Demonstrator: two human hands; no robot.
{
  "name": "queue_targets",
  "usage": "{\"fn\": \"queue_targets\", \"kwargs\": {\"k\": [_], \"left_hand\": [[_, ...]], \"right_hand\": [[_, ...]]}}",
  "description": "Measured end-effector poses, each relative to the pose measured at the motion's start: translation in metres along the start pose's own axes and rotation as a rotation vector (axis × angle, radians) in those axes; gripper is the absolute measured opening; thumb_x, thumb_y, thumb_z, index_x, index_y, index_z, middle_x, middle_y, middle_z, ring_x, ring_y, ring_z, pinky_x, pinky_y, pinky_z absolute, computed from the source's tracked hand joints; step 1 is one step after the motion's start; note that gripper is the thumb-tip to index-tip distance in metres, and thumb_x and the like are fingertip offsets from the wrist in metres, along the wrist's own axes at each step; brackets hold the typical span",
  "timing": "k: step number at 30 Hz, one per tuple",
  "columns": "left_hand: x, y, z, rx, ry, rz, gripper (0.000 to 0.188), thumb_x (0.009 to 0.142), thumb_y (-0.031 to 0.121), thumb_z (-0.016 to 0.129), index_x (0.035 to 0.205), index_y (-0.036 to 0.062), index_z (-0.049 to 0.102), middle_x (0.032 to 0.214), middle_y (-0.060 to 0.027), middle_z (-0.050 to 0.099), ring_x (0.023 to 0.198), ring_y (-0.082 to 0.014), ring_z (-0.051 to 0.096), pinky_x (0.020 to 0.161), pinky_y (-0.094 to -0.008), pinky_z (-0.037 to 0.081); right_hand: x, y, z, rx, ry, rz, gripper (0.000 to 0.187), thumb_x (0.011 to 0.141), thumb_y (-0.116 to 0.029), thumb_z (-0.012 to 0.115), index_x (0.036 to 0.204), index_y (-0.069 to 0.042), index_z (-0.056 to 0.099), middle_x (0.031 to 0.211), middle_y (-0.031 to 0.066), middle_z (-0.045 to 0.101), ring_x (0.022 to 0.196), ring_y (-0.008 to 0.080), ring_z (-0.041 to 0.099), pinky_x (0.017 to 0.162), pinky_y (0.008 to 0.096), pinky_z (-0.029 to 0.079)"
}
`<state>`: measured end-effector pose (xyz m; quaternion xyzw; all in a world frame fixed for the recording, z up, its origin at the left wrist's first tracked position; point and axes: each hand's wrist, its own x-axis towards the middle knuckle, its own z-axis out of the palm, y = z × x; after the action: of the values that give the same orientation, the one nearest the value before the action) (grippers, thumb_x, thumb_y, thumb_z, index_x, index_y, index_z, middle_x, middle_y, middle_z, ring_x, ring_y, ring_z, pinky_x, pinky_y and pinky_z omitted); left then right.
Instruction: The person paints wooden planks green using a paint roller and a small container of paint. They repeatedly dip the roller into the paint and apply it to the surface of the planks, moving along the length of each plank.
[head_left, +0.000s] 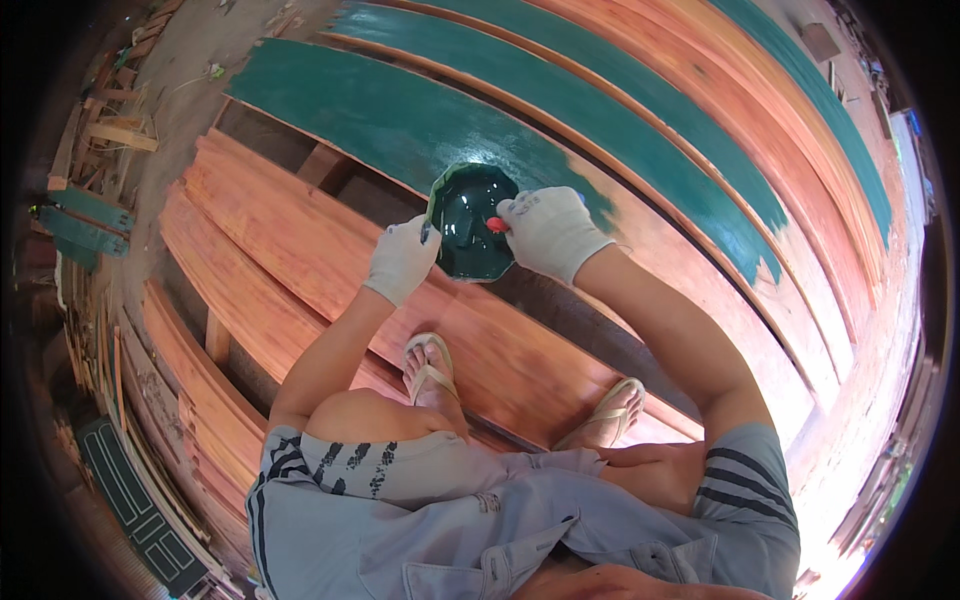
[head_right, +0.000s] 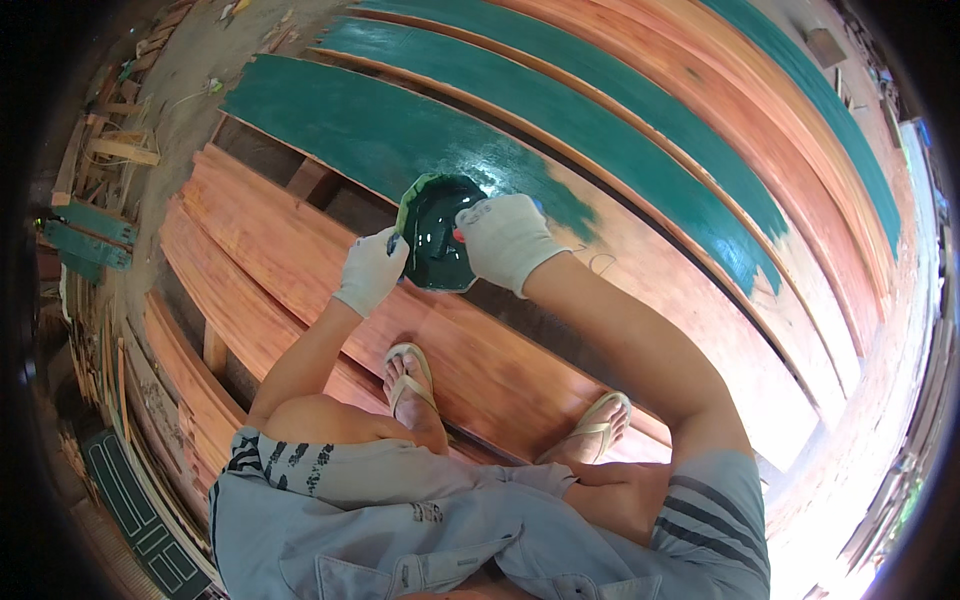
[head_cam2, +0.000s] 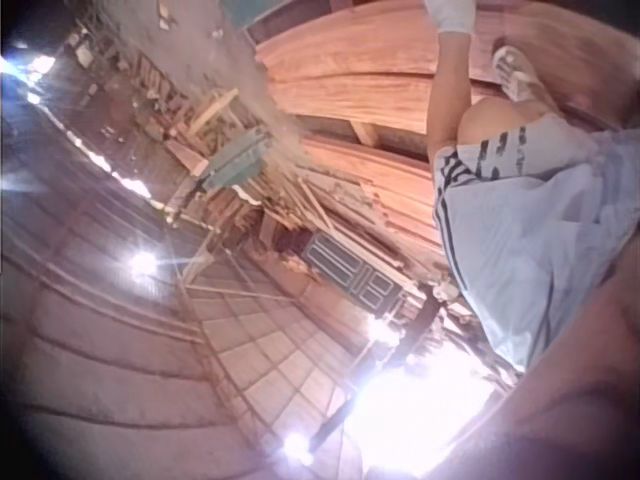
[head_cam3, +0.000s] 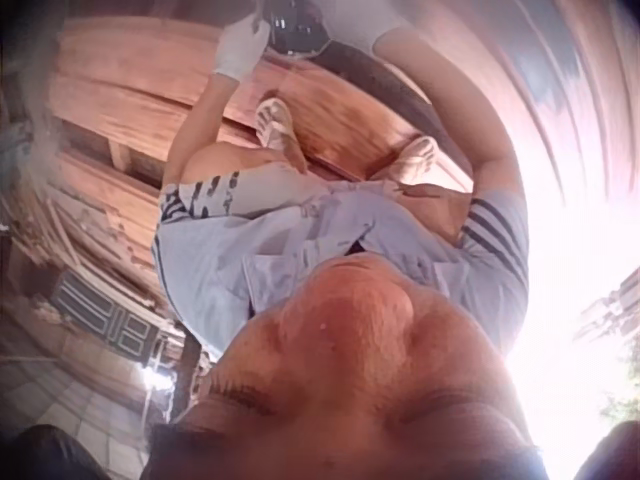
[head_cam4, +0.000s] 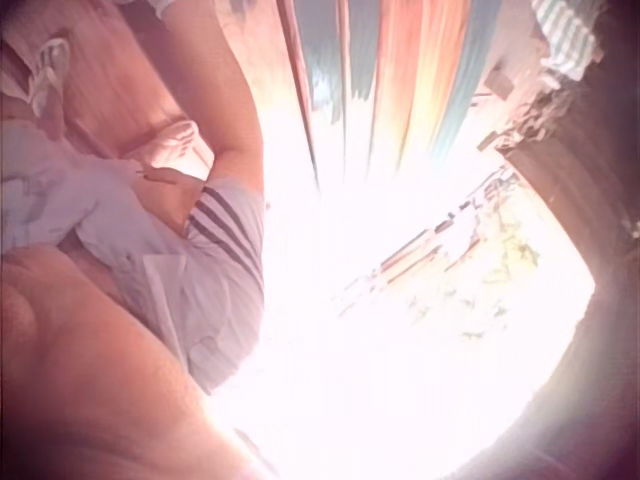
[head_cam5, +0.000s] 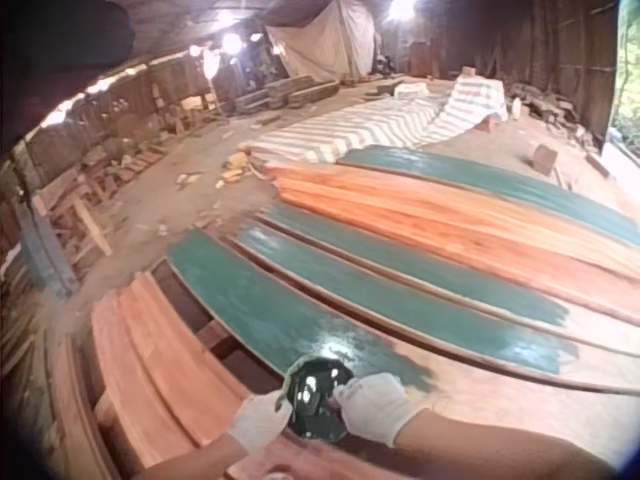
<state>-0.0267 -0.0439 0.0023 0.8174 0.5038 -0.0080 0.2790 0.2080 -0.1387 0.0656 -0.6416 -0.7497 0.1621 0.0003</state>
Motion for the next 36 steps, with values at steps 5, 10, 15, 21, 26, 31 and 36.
{"fn": "queue_targets", "kwargs": {"k": [5,10,15,21,26,31,36], "left_hand": [[0.011,0.018,0.018,0.010,0.064,0.138,0.029,0.098,0.027,0.054,0.095,0.0037,0.069,0.085,-0.0243,0.071,0.084,-0.0463,0.068,0.077,-0.0542,0.054],[0.014,0.037,0.021,0.054,0.048,0.161,0.030,0.098,0.029,0.055,0.092,0.0029,0.069,0.085,-0.0256,0.070,0.085,-0.0474,0.067,0.077,-0.0552,0.053],[0.024,0.039,0.033,0.094,0.078,0.162,0.031,0.098,0.031,0.055,0.092,0.0034,0.069,0.085,-0.0260,0.070,0.086,-0.0479,0.067,0.079,-0.0565,0.052],[0.040,0.045,0.033,0.098,0.019,0.108,0.034,0.097,0.033,0.054,0.098,0.0049,0.072,0.090,-0.0246,0.073,0.091,-0.0459,0.070,0.083,-0.0545,0.055],[0.043,0.039,0.036,0.060,0.066,0.149,0.033,0.097,0.030,0.054,0.096,0.0019,0.071,0.083,-0.0253,0.070,0.084,-0.0442,0.070,0.077,-0.0522,0.053],[0.019,0.007,0.011,-0.003,0.153,0.089,0.032,0.097,0.026,0.056,0.092,-0.0025,0.070,0.069,-0.0207,0.064,0.062,-0.0339,0.060,0.064,-0.0456,0.048],[0.001,-0.010,0.000,-0.034,0.194,0.044,0.032,0.097,0.024,0.058,0.092,-0.0052,0.069,0.068,-0.0159,0.064,0.062,-0.0246,0.059,0.064,-0.0424,0.047]], "right_hand": [[-0.048,0.048,0.015,0.243,0.192,0.133,0.024,0.094,-0.033,0.064,0.103,-0.012,0.072,0.090,0.0109,0.072,0.092,0.0322,0.072,0.076,0.0460,0.054],[-0.080,0.076,0.012,0.377,0.121,0.258,0.027,0.096,-0.034,0.064,0.107,-0.011,0.074,0.087,0.0130,0.073,0.084,0.0327,0.071,0.072,0.0465,0.052],[-0.097,0.085,0.006,0.564,0.110,0.383,0.030,0.097,-0.034,0.064,0.109,-0.009,0.076,0.091,0.0176,0.073,0.087,0.0353,0.071,0.077,0.0466,0.053],[-0.145,0.118,0.011,1.104,0.222,0.495,0.028,0.100,-0.022,0.066,0.117,-0.002,0.074,0.078,-0.0025,0.061,0.066,0.0035,0.052,0.056,0.0205,0.042],[-0.188,0.151,0.049,0.984,0.373,0.538,0.024,0.098,-0.022,0.069,0.111,-0.002,0.074,0.083,0.0018,0.067,0.073,0.0086,0.058,0.067,0.0271,0.050],[-0.157,0.145,0.086,0.512,0.322,0.448,0.028,0.096,-0.030,0.063,0.112,-0.008,0.072,0.101,0.0171,0.072,0.099,0.0375,0.068,0.088,0.0466,0.052],[-0.128,0.146,0.118,0.303,0.241,0.372,0.032,0.100,-0.029,0.059,0.129,-0.018,0.068,0.110,0.0122,0.073,0.104,0.0330,0.070,0.089,0.0485,0.054]]}}
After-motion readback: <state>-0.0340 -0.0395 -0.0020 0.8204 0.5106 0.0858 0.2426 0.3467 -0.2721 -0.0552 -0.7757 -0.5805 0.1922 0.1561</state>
